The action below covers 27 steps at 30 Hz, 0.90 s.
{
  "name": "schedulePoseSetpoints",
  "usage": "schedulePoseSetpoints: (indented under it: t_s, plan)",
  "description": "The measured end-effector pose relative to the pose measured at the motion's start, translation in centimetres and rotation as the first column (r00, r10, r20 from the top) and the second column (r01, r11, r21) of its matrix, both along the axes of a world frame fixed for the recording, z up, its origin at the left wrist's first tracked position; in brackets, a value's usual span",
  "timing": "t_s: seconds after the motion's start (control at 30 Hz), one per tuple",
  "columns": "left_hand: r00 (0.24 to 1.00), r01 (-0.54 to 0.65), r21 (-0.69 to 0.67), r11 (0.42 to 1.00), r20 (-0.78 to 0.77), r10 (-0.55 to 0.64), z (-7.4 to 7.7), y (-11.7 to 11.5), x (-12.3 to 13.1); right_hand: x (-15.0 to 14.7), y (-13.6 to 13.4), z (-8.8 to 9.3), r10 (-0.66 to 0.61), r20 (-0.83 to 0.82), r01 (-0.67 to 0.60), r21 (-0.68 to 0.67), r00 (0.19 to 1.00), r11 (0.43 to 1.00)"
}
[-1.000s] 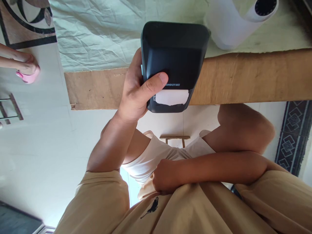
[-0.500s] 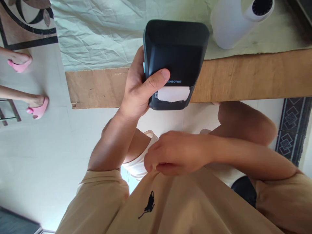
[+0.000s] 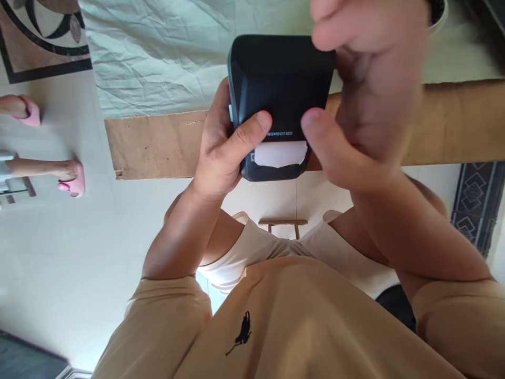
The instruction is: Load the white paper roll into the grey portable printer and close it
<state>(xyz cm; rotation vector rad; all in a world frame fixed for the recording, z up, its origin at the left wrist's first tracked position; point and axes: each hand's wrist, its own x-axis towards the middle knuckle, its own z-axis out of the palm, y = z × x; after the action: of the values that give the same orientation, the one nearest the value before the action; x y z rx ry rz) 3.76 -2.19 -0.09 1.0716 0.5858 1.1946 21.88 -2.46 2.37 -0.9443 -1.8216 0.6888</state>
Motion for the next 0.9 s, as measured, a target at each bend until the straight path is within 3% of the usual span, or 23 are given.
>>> schedulePoseSetpoints:
  t_s: [0.07,0.13,0.27,0.37,0.63,0.9]
  plan:
    - [1.0,-0.008,-0.021,1.0,-0.002,0.008,0.4,-0.2,0.3,-0.4,0.5,-0.8,-0.008,-0.084,0.021,0.16,0.996,0.987]
    - [1.0,-0.025,-0.034,0.999,-0.001,0.025,1.0,-0.3,0.4,-0.7,0.6,-1.3,-0.02,-0.115,0.047,0.234,0.993,0.971]
    - [0.993,0.047,-0.129,0.991,-0.101,-0.06,2.1,-0.1,0.4,-1.2,0.4,-1.5,-0.102,-0.14,0.127,0.187,0.985,0.974]
    - [0.994,0.036,-0.141,0.989,-0.098,-0.05,2.0,0.2,0.3,-1.3,0.2,-1.3,-0.146,-0.126,0.161,0.122,0.981,0.979]
    - [0.999,-0.021,-0.251,0.968,-0.052,0.008,0.6,0.4,-0.1,-1.3,0.5,-1.4,-0.092,-0.022,0.094,0.143,0.996,0.985]
    - [0.996,-0.074,-0.277,0.958,-0.06,0.06,1.2,0.1,0.3,-1.2,0.5,-1.6,-0.06,-0.022,0.062,0.13,0.998,0.99]
